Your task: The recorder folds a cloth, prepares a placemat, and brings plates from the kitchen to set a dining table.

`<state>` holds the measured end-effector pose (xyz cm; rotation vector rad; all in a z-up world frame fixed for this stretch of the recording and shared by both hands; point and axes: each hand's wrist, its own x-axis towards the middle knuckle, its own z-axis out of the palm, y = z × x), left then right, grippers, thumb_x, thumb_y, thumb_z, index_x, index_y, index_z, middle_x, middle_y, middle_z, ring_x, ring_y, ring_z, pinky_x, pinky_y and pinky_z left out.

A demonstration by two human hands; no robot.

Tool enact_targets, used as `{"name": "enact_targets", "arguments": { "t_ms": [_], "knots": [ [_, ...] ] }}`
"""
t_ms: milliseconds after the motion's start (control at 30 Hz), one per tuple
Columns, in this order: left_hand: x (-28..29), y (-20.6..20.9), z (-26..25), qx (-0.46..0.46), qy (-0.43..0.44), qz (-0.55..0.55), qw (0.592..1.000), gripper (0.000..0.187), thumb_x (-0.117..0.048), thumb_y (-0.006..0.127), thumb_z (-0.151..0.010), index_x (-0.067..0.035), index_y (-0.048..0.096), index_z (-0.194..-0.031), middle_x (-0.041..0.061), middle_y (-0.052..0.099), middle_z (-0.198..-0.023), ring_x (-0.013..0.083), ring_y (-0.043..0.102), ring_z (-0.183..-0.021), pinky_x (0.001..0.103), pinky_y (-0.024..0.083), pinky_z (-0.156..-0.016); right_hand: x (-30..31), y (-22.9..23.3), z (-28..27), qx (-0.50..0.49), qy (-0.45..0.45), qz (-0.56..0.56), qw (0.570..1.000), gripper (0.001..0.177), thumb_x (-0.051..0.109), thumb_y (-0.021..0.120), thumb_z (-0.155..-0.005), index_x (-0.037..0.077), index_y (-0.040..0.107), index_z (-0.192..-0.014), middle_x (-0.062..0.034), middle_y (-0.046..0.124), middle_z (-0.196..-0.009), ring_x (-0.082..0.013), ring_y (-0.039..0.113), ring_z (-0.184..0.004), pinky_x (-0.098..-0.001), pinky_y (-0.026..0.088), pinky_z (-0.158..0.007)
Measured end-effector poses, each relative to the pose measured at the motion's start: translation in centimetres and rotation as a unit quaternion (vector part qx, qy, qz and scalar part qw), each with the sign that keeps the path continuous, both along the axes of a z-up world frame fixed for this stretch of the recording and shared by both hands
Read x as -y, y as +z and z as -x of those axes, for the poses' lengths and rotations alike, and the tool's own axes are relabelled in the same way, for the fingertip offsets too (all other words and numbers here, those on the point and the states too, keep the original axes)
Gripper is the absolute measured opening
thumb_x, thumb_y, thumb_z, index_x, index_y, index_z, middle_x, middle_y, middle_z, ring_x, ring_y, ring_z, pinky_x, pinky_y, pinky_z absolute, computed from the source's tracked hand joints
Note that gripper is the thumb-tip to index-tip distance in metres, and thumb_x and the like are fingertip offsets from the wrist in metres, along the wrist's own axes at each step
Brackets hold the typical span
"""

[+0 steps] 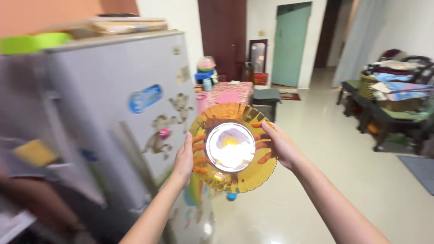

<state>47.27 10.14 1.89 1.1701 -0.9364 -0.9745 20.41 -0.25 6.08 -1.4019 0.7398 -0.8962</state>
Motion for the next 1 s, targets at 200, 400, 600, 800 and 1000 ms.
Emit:
{"name": "enact_targets", "arguments": {
  "t_ms": [200, 400, 600, 800, 1000],
  "knots": [
    [10.1, 0.9, 8.6, 0.007, -0.057, -0.008, 0.998, 0.078, -0.067, 0.025, -0.095, -0.013, 0.058, -0.140, 0.011, 0.070, -0.125, 0.0255, 0.079, -0.081, 0.033, 0.060, -0.047, 6.7, 1.1, 9.2, -0.006, -0.047, -0.005, 0.999, 0.049, 0.047, 0.043, -0.101, 0.012, 0.055, -0.133, -0.0149, 0.069, -0.105, -0.0246, 0.074, -0.084, -0.0348, 0.059, -0.049],
    [20.1, 0.3, 13.8, -0.002, -0.130, -0.003, 0.992, 0.079, -0.068, 0.026, -0.095, -0.011, 0.057, -0.140, 0.012, 0.074, -0.120, 0.0287, 0.079, -0.075, 0.032, 0.055, -0.043, 12.6, 0.6, 15.2, -0.009, -0.125, -0.020, 0.992, 0.051, 0.049, 0.043, -0.100, 0.012, 0.054, -0.134, -0.0140, 0.070, -0.111, -0.0271, 0.076, -0.088, -0.0359, 0.058, -0.049],
    [30.2, -0.9, 17.4, 0.017, -0.182, -0.008, 0.983, 0.079, -0.067, 0.025, -0.097, -0.010, 0.056, -0.141, 0.014, 0.075, -0.120, 0.0308, 0.079, -0.076, 0.032, 0.056, -0.044, 19.8, -1.5, 19.0, 0.005, -0.182, -0.024, 0.983, 0.051, 0.049, 0.043, -0.101, 0.011, 0.054, -0.134, -0.0158, 0.070, -0.111, -0.0289, 0.075, -0.088, -0.0371, 0.057, -0.047],
    [42.2, -1.8, 18.7, 0.010, -0.233, 0.001, 0.972, 0.079, -0.066, 0.023, -0.097, -0.009, 0.055, -0.141, 0.014, 0.074, -0.121, 0.0311, 0.079, -0.076, 0.034, 0.056, -0.045, 29.9, -3.0, 20.8, 0.019, -0.215, -0.020, 0.976, 0.051, 0.048, 0.044, -0.101, 0.010, 0.053, -0.134, -0.0153, 0.069, -0.110, -0.0289, 0.075, -0.088, -0.0371, 0.057, -0.047],
    [55.3, -1.4, 19.0, 0.014, -0.265, -0.009, 0.964, 0.079, -0.067, 0.023, -0.097, -0.009, 0.056, -0.141, 0.014, 0.074, -0.122, 0.0301, 0.078, -0.075, 0.033, 0.057, -0.047, 41.3, -2.1, 21.0, 0.019, -0.229, -0.031, 0.973, 0.049, 0.047, 0.045, -0.101, 0.011, 0.055, -0.133, -0.0155, 0.069, -0.109, -0.0283, 0.075, -0.090, -0.0384, 0.058, -0.047]
  ]
}}
